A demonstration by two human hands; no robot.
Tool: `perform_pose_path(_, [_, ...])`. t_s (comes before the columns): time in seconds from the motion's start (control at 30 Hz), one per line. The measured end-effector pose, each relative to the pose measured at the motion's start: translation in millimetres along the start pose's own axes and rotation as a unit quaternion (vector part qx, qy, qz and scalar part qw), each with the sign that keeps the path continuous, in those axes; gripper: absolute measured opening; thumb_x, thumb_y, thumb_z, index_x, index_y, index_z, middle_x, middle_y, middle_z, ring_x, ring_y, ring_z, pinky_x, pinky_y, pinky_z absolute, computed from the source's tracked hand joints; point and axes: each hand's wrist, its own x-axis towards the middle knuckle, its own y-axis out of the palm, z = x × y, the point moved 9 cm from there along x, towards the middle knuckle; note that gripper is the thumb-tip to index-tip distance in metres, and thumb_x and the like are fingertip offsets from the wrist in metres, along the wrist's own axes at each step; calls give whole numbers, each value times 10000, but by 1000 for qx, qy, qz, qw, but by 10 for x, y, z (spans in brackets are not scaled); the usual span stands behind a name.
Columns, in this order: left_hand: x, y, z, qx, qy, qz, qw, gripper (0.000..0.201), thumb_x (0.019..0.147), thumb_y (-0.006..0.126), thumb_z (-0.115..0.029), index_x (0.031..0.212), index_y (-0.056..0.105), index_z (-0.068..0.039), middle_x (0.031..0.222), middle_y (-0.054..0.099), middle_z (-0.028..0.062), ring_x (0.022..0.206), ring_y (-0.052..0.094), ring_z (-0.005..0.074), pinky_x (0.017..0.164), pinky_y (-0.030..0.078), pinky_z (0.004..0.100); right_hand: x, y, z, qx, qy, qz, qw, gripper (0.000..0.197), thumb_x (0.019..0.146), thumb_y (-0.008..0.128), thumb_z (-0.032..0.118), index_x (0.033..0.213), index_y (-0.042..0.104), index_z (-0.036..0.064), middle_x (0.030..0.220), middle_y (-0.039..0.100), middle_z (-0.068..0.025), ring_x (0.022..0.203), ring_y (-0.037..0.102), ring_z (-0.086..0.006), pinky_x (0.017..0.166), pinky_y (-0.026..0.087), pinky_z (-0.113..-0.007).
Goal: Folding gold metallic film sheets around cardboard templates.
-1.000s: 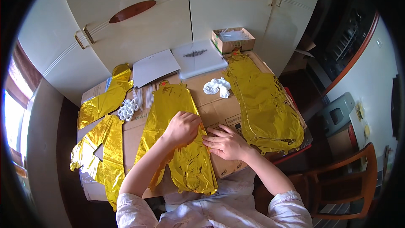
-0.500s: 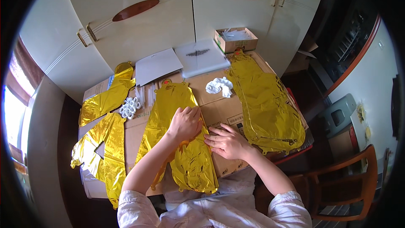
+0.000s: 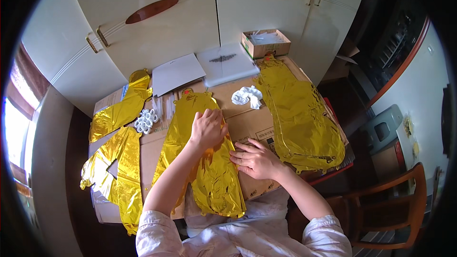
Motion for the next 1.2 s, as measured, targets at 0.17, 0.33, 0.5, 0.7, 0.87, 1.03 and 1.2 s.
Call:
perform_pose_path(0.17, [97, 122, 123, 16, -20, 46, 999, 365, 860, 551, -308, 1118, 622, -60, 1016, 600, 38, 965, 557, 200, 794, 416, 380, -3, 0, 1, -2, -3, 1, 1000, 285, 887, 611, 294, 1115, 698, 146, 1240, 633, 13, 1287, 476, -189, 1096, 313, -481])
perform_pose_path(0.33, [192, 248, 243, 19, -38, 77, 996, 341, 886, 523, -282, 1146, 617, -83, 1046, 589, 36, 991, 552, 214, 815, 418, 393, -15, 6, 8, -2, -1, 6, 1000, 296, 887, 609, 292, 1129, 692, 142, 1247, 630, 12, 1302, 461, -191, 1099, 311, -479])
perform_pose_path(0.5, [178, 300, 315, 24, -38, 68, 997, 429, 904, 517, -331, 1249, 560, -80, 1131, 574, 58, 1075, 531, 240, 877, 412, 421, -54, -10, 47, 3, -4, 13, 1000, 311, 884, 612, 293, 1140, 686, 134, 1256, 625, 10, 1311, 452, -189, 1102, 309, -474])
perform_pose_path(0.7, [168, 314, 323, 3, -52, 146, 988, 788, 795, 579, -620, 1330, 490, -47, 1285, 513, 76, 1240, 429, 237, 990, 354, 422, -139, -2, 88, 21, -7, 28, 999, 313, 878, 620, 293, 1134, 689, 125, 1248, 631, -1, 1303, 464, -197, 1105, 305, -475])
perform_pose_path(0.87, [140, 360, 329, -20, -60, 251, 966, 1122, 593, 656, -758, 1399, 407, -17, 1426, 384, 118, 1343, 307, 321, 1084, 255, 486, -165, -48, 154, 16, -12, 35, 999, 305, 877, 626, 296, 1119, 696, 124, 1239, 637, -5, 1301, 466, -205, 1104, 306, -479])
perform_pose_path(1.03, [138, 388, 322, -13, -58, 285, 957, 1196, 568, 676, -758, 1427, 346, 6, 1465, 333, 125, 1369, 259, 344, 1097, 235, 509, -115, -36, 61, 62, -7, 38, 997, 284, 891, 618, 293, 1114, 697, 136, 1237, 638, -10, 1262, 508, -209, 1100, 314, -470])
perform_pose_path(1.2, [125, 450, 362, -3, -60, 261, 964, 1223, 537, 689, -775, 1430, 354, -11, 1446, 358, 101, 1357, 282, 308, 1095, 243, 504, 243, -83, -272, 5, -3, -2, 1000, 296, 877, 597, 211, 1156, 677, 151, 1274, 616, -17, 1277, 490, -218, 1083, 325, -431])
